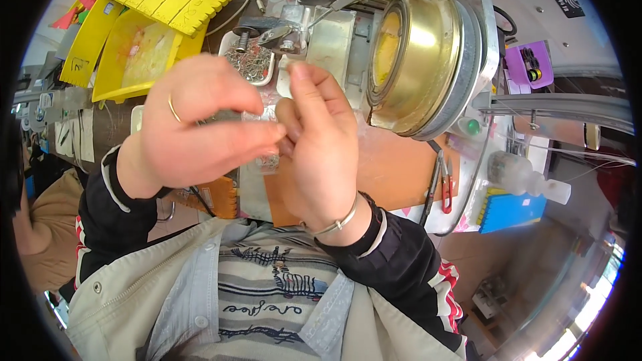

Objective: Polishing and finishing small components using a rotating wheel and liquid sealant/glue.

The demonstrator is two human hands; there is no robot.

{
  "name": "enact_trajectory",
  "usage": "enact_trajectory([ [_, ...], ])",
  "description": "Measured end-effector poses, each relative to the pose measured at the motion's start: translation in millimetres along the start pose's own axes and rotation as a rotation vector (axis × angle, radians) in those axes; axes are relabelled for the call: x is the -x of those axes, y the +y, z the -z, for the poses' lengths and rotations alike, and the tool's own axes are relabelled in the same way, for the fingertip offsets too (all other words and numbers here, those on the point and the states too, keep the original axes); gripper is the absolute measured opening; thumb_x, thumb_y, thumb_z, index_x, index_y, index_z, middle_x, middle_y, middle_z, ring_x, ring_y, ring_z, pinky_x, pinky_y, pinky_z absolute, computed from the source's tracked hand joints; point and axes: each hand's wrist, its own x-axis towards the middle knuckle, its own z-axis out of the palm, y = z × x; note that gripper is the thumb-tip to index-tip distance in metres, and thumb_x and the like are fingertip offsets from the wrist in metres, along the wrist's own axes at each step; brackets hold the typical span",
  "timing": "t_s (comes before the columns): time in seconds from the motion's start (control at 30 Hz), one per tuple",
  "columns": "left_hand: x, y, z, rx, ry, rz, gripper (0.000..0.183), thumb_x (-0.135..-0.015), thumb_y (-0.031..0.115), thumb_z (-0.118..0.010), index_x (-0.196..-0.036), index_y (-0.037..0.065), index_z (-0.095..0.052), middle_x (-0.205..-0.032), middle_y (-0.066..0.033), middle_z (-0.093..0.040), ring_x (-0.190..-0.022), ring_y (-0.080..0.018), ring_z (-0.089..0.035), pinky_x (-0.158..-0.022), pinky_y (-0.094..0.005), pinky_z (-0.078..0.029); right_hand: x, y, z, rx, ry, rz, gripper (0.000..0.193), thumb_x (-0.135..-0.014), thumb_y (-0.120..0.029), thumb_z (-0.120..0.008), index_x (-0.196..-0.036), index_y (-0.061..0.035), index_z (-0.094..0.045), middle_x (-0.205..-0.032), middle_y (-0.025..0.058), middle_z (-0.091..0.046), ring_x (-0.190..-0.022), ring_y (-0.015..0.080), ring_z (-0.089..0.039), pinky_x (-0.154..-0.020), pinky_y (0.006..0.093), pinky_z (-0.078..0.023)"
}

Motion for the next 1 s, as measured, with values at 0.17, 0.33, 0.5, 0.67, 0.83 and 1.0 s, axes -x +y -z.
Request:
enact_trajectory([
  [0.17,-32,-30,8,0.001,0.23,0.219,0.014,-0.082,0.009,-0.073,-0.096,0.003,-0.072,-0.086,-0.007,-0.066,-0.075,-0.025,-0.063,-0.066,-0.0328,-0.049,-22,1,9,-0.097,0.08,-0.016,0.017,-0.102,-0.023,-0.057,-0.11,-0.0079,-0.054,-0.071,-0.0083,-0.038,-0.055,0.0026,-0.029,-0.049,0.0216,-0.022],
  [0.33,-78,-57,27,0.278,-0.198,0.486,0.023,-0.081,0.006,-0.072,-0.102,-0.002,-0.072,-0.095,-0.0159,-0.07,-0.091,-0.0254,-0.067,-0.079,-0.0329,-0.051,-50,-3,-3,-0.098,0.061,0.112,0.012,-0.103,-0.022,-0.055,-0.094,-0.0144,-0.052,-0.077,-0.0072,-0.042,-0.058,0.0031,-0.034,-0.048,0.0202,-0.024],
  [0.5,-84,-73,25,0.186,-0.362,0.345,0.021,-0.084,0.017,-0.071,-0.098,0.0,-0.074,-0.095,-0.0201,-0.071,-0.091,-0.0301,-0.068,-0.084,-0.0387,-0.051,-53,-5,-4,-0.092,0.073,0.116,0.01,-0.103,-0.023,-0.055,-0.105,-0.0124,-0.054,-0.077,-0.007,-0.043,-0.057,0.003,-0.033,-0.048,0.021,-0.024],
  [0.67,-42,-42,-2,-0.027,0.326,0.264,0.009,-0.086,0.004,-0.068,-0.095,0.003,-0.069,-0.09,-0.0064,-0.069,-0.083,-0.0232,-0.065,-0.072,-0.0322,-0.05,-22,-7,5,-0.167,0.085,-0.003,0.016,-0.104,-0.028,-0.052,-0.102,-0.0137,-0.058,-0.077,-0.0068,-0.044,-0.057,0.0041,-0.034,-0.048,0.0214,-0.025],
  [0.83,-3,-4,-24,-0.169,0.343,-0.183,0.026,-0.072,0.005,-0.074,-0.098,0.009,-0.074,-0.1,-0.0034,-0.07,-0.096,-0.0269,-0.066,-0.074,-0.037,-0.053,8,-15,-3,-0.148,-0.123,-0.073,0.018,-0.104,-0.029,-0.051,-0.102,-0.0128,-0.06,-0.075,-0.0072,-0.047,-0.056,0.0039,-0.031,-0.049,0.0214,-0.025],
  [1.0,-9,-6,-35,-0.245,0.503,0.084,0.024,-0.073,0.005,-0.074,-0.096,0.011,-0.077,-0.109,-0.0067,-0.071,-0.112,-0.0305,-0.062,-0.088,-0.0392,-0.052,18,-20,14,-0.068,-0.247,-0.105,0.013,-0.103,-0.021,-0.055,-0.099,-0.0105,-0.06,-0.067,-0.0089,-0.038,-0.057,0.0024,-0.03,-0.051,0.0201,-0.025],
])
